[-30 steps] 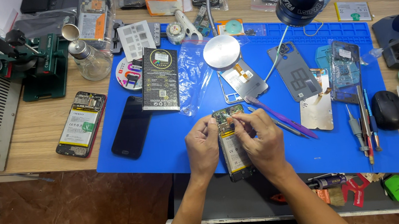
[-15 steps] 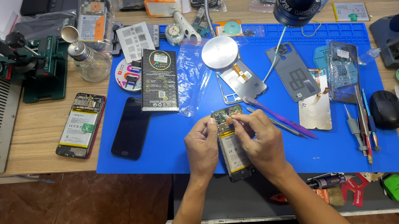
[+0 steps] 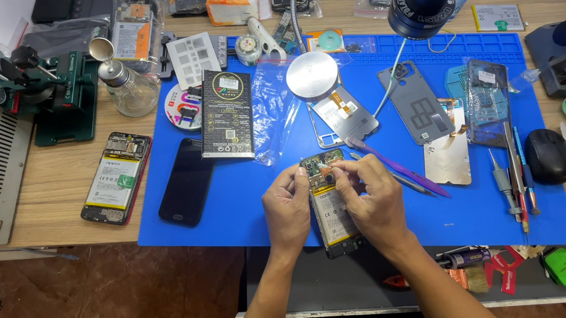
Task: The person disassembles a smartphone, removes the battery, and cleans the internal components using a cotton swab. They then reassemble the phone by placing the battery back and attaching the screen assembly.
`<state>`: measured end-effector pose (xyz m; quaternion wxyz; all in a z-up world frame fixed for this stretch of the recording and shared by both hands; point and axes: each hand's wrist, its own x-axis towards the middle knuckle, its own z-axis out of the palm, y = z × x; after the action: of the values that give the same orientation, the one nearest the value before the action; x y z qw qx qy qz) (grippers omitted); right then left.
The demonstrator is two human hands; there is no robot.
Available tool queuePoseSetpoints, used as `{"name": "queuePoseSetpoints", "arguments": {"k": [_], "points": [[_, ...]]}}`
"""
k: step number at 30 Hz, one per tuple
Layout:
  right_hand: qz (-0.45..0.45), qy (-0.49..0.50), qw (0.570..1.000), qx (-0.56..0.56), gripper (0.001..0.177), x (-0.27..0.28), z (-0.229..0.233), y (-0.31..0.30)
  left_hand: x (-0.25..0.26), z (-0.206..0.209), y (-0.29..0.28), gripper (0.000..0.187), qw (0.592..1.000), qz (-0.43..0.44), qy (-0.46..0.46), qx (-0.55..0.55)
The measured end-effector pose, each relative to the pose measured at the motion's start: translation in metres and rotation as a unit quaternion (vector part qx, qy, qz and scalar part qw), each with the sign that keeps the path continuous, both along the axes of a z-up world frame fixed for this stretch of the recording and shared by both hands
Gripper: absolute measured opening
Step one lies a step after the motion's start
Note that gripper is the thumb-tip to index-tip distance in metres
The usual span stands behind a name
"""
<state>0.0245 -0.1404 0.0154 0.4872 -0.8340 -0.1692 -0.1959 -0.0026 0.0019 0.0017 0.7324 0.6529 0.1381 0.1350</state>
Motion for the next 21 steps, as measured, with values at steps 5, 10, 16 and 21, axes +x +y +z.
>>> {"name": "queuePoseSetpoints", "arguments": {"k": [5, 10, 16, 21], "points": [[0.003, -0.004, 1.000, 0.000, 0.009, 0.000, -0.001, 0.000, -0.001, 0.003, 0.000, 0.029, 1.000, 0.000, -0.001, 0.002], [0.003, -0.005, 1.000, 0.000, 0.008, -0.001, 0.000, 0.000, 0.000, 0.003, -0.001, 0.028, 1.000, 0.001, -0.004, 0.002], [0.012, -0.021, 1.000, 0.015, 0.008, -0.003, 0.001, 0.000, -0.001, 0.001, 0.000, 0.027, 1.000, 0.005, 0.001, 0.004], [0.016, -0.087, 0.992, 0.090, 0.018, -0.020, 0.020, -0.013, 0.007, -0.025, 0.006, 0.028, 1.000, 0.007, 0.005, 0.018]]}}
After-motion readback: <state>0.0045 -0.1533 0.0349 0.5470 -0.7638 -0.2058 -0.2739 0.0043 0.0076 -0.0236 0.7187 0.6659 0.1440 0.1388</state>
